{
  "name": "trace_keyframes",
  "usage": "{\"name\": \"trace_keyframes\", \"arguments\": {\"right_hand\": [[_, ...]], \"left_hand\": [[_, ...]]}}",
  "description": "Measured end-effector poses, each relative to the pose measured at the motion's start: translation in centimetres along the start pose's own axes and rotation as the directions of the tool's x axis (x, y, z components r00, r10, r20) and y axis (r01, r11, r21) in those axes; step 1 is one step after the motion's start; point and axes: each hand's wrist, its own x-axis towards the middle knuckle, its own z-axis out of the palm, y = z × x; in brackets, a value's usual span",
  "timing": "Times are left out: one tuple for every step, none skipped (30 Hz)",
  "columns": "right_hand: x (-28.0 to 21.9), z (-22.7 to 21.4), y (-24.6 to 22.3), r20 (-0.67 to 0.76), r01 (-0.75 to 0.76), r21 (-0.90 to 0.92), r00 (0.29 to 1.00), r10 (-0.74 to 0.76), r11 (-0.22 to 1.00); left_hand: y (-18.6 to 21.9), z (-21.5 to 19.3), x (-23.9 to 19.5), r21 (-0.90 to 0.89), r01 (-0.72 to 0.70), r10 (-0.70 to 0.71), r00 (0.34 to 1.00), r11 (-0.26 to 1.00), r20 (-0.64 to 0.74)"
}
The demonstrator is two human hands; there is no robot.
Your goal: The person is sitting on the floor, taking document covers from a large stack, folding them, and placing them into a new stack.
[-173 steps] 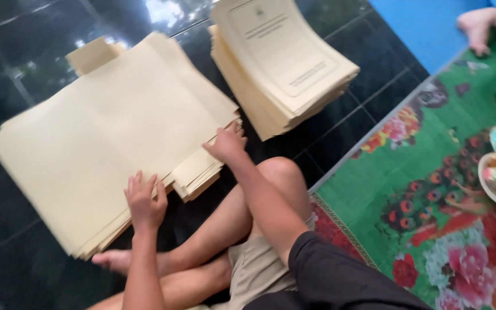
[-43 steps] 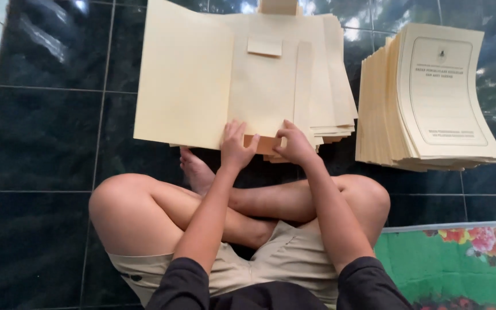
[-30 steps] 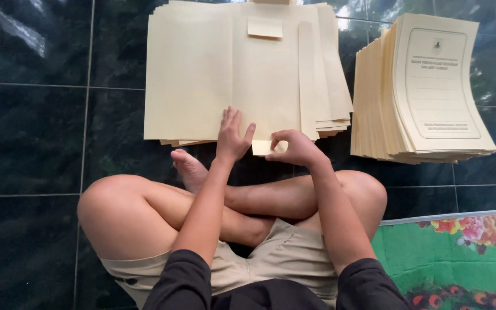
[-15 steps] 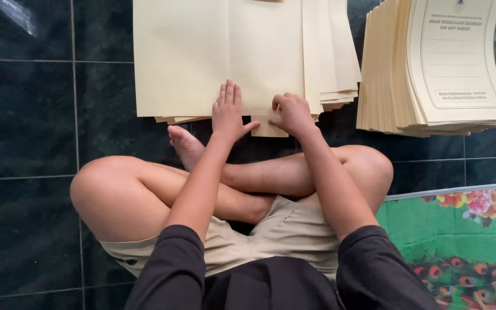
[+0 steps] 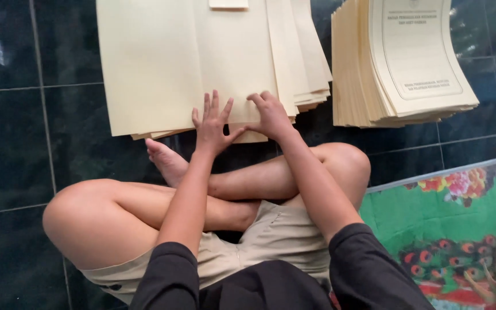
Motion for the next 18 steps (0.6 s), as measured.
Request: {"name": "trace_keyframes", "arguments": {"right_hand": [[0.1, 0.0, 0.1, 0.002, -0.003, 0.001, 1.000, 0.003, 1.000], [0.2, 0.1, 0.1, -0.001, -0.010, -0.030, 1.000, 0.010, 1.000], [0.6, 0.1, -0.1, -0.008, -0.016, -0.058, 1.000, 0.015, 0.998], [0.7, 0.2, 0.1, -0.009, -0.018, -0.054, 1.000, 0.017, 0.998], [0.9, 0.2, 0.3, 0.007, -0.024, -0.045, 1.000, 0.025, 0.999], [1.1, 0.3, 0.6, 0.024, -0.031, -0.037, 0.999, 0.032, 0.999], [1.1, 0.3, 0.5, 0.016, -0.044, -0.035, 0.999, 0.044, 0.998], [1.2, 0.4, 0.4, 0.005, -0.052, -0.061, 0.999, 0.052, 0.997], [1.3, 0.6, 0.3, -0.003, -0.058, -0.086, 0.998, 0.058, 0.995], [1.0, 0.4, -0.2, -0.008, -0.069, -0.084, 0.998, 0.068, 0.994], [0.9, 0.2, -0.6, -0.008, -0.110, -0.139, 0.994, 0.110, 0.984], [0.9, 0.1, -1.1, -0.010, -0.150, -0.192, 0.988, 0.151, 0.970], [0.5, -0.4, -1.9, -0.006, -0.156, -0.190, 0.987, 0.158, 0.969], [0.1, -0.9, -2.6, 0.036, -0.201, -0.216, 0.976, 0.213, 0.955], [-0.5, -1.2, -3.6, 0.081, -0.243, -0.242, 0.960, 0.270, 0.939], [-1.0, -1.1, -3.8, 0.088, -0.249, -0.238, 0.957, 0.277, 0.939], [-1.0, -1.4, -3.7, 0.109, -0.298, -0.219, 0.939, 0.326, 0.929], [-0.9, -1.7, -3.7, 0.131, -0.345, -0.200, 0.918, 0.374, 0.917]], "left_hand": [[0.0, 0.2, 0.0, -0.001, 0.000, 0.000, 1.000, 1.000, 0.004], [0.1, 0.3, 0.0, 0.012, -0.001, 0.001, 1.000, 1.000, 0.012], [0.0, 0.2, 0.1, 0.029, -0.003, 0.002, 1.000, 1.000, 0.021], [-0.1, 0.4, 0.0, 0.033, -0.004, 0.003, 1.000, 0.999, 0.024], [-0.2, 0.5, 0.0, 0.034, 0.012, -0.013, 1.000, 0.999, 0.026], [-0.2, 0.6, 0.1, 0.035, 0.027, -0.028, 0.999, 0.999, 0.029], [-0.1, 0.5, 0.1, 0.036, 0.015, -0.016, 0.999, 0.999, 0.036], [0.0, 0.4, 0.2, 0.032, 0.029, -0.031, 0.999, 0.999, 0.044], [0.0, 0.4, 0.1, 0.028, 0.048, -0.050, 0.997, 0.998, 0.052], [0.1, 0.3, 0.1, 0.028, 0.039, -0.041, 0.997, 0.999, 0.059], [0.3, 0.2, 0.1, 0.022, 0.050, -0.052, 0.997, 0.998, 0.055], [0.4, 0.1, 0.2, 0.016, 0.061, -0.062, 0.997, 0.998, 0.050], [0.5, 0.1, 0.3, 0.016, 0.061, -0.061, 0.996, 0.998, 0.059], [0.6, 0.1, 0.5, 0.009, 0.069, -0.069, 0.997, 0.998, 0.041], [0.7, 0.0, 0.2, 0.002, 0.080, -0.080, 0.996, 0.997, 0.026], [0.6, 0.4, -0.3, 0.004, 0.081, -0.081, 0.996, 0.997, 0.038], [0.6, 0.5, 0.0, 0.006, 0.080, -0.080, 0.997, 0.997, 0.015], [0.6, 0.6, 0.3, 0.008, 0.079, -0.079, 0.997, 0.997, -0.008]]}}
